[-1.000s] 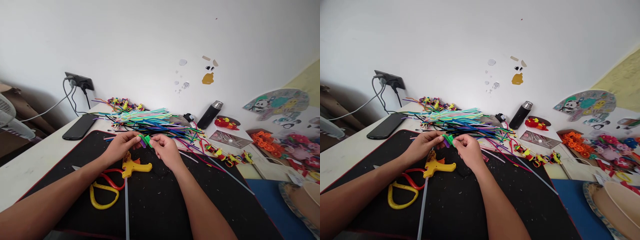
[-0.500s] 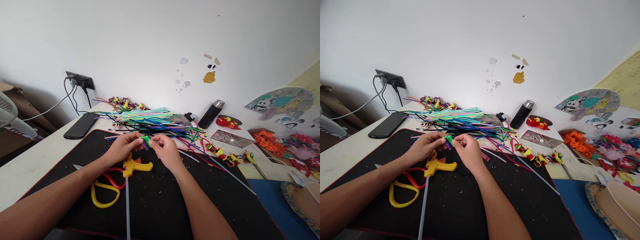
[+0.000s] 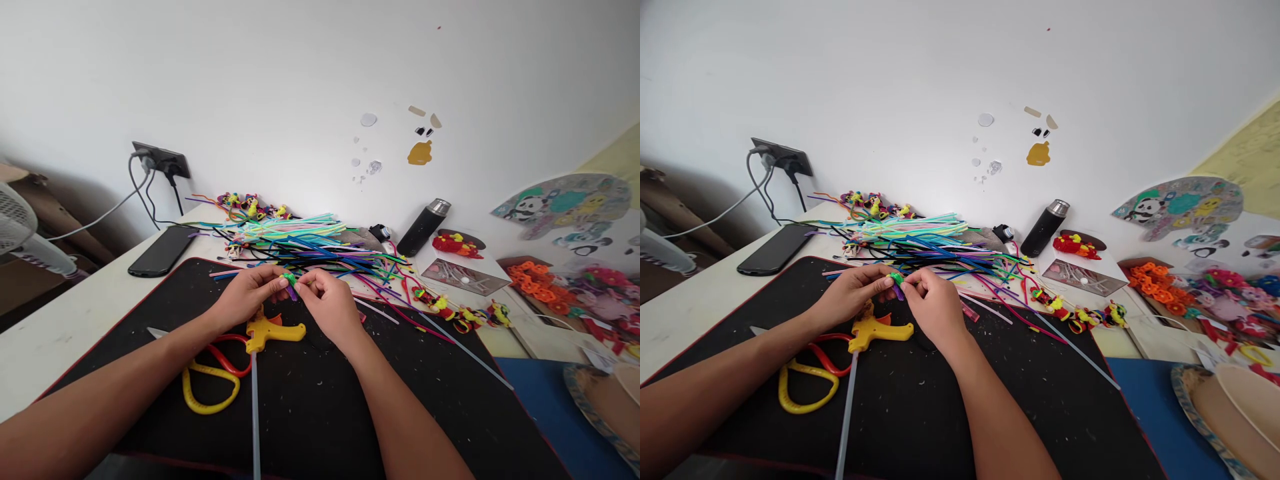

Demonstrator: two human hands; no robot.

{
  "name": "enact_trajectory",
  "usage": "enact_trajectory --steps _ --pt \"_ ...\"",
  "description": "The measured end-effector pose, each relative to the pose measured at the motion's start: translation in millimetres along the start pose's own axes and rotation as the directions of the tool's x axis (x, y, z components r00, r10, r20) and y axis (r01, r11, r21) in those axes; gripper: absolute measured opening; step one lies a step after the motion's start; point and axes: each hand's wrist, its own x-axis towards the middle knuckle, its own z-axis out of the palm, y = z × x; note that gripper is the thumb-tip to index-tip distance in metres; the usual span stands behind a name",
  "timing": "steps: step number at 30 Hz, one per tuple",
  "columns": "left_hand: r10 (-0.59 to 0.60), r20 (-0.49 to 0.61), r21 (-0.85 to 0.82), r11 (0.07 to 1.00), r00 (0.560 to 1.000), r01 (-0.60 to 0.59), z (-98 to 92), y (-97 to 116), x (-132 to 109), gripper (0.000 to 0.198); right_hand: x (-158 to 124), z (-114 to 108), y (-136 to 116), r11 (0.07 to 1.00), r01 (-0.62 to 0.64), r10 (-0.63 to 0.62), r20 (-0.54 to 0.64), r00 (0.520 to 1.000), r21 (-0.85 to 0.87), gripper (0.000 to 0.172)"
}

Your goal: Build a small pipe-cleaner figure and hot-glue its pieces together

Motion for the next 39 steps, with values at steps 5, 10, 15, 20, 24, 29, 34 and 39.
enact_trajectory --steps 5,10,15,20,24,29,34,39 --pt "-0.015 0.013 0.014 1.000 1.000 0.015 2.2 0.5 -0.2 0.043 -1.8 1.3 -1.5 0.989 0.074 -0.077 -0.015 0.997 -0.128 0.010" --pt "-0.024 0.025 0.003 1.000 0.999 0.024 2.9 2.6 0.4 0.047 -1.2 0.7 -0.7 0.985 0.078 -0.079 0.000 0.997 -0.154 0.009" --pt "-0.035 0.038 -0.001 0.999 0.999 0.035 4.0 6.5 0.1 0.047 -1.9 0.3 -1.1 0.979 0.080 -0.079 0.011 0.997 -0.189 0.010" --pt "-0.040 0.013 0.054 0.998 0.999 0.040 4.9 8.7 -1.0 0.049 -2.8 2.8 -1.1 0.971 0.087 -0.083 0.027 0.996 -0.223 0.009" --pt "-0.044 -0.003 0.123 0.991 0.999 0.044 4.6 9.9 -1.4 0.049 -3.2 3.0 -1.1 0.979 0.087 -0.084 0.024 0.996 -0.183 0.011" --pt "-0.032 -0.057 0.121 0.992 0.998 0.039 3.4 10.3 -1.2 0.049 -1.4 -3.5 -2.4 0.995 0.049 -0.051 -0.025 0.998 -0.082 0.027" --pt "-0.042 -0.104 0.076 0.996 0.994 0.050 2.9 10.3 0.0 0.049 -2.2 -4.8 -5.8 0.988 0.036 -0.038 -0.014 0.999 -0.151 0.045" --pt "-0.033 -0.139 0.076 0.996 0.990 0.043 2.8 9.4 0.0 0.051 -5.5 1.7 -7.2 0.944 0.092 -0.071 0.076 0.995 -0.318 0.055"
